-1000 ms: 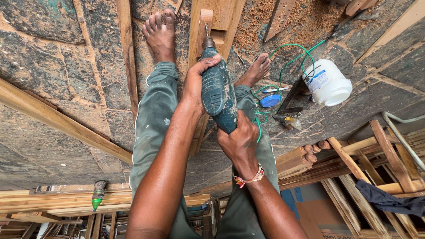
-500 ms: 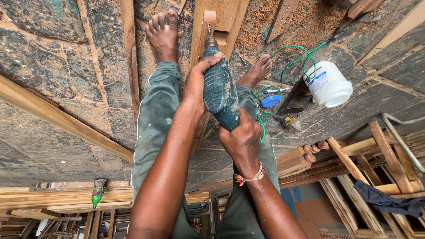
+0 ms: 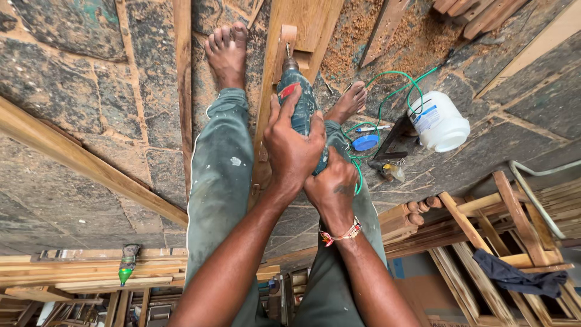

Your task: The person sits on a stone-tiled floor and uses a power drill to drive screws into a wooden frame. They repeatedly position small wooden blocks against the frame and secure them with screws using the drill.

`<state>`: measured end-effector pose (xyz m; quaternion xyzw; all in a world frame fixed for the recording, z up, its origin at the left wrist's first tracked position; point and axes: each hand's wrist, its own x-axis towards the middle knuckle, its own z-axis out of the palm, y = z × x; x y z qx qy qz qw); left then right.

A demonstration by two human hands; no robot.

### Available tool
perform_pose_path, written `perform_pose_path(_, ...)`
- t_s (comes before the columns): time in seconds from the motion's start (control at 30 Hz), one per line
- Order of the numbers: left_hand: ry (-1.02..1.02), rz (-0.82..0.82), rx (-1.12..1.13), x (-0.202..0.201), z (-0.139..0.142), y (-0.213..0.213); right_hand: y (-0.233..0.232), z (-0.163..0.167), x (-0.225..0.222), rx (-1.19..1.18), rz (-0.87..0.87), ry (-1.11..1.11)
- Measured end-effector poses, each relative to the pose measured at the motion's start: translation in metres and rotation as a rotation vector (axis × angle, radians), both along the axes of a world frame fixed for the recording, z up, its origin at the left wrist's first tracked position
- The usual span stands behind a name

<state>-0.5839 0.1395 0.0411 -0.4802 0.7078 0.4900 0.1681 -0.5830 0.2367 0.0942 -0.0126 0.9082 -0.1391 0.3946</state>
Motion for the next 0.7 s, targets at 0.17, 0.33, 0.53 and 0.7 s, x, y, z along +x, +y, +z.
perform_pose_path(0.17, 0.005, -0.015, -0.041, -0.004, 0.003, -0.001, -0.001, 0.0, -0.004, 0.032, 0.019, -0.031)
perform_pose_path(0.33, 0.0, 0.003, -0.034, -0.001, -0.004, 0.001, -0.001, -0.002, -0.007, 0.047, 0.029, -0.052)
perform_pose_path(0.53, -0.001, 0.042, -0.019, -0.001, -0.006, 0.001, -0.003, -0.003, -0.012, 0.07, 0.045, -0.067)
perform_pose_path(0.7, 0.008, 0.073, -0.016, -0.004, -0.009, 0.003, 0.0, -0.008, -0.014, 0.07, 0.073, -0.038)
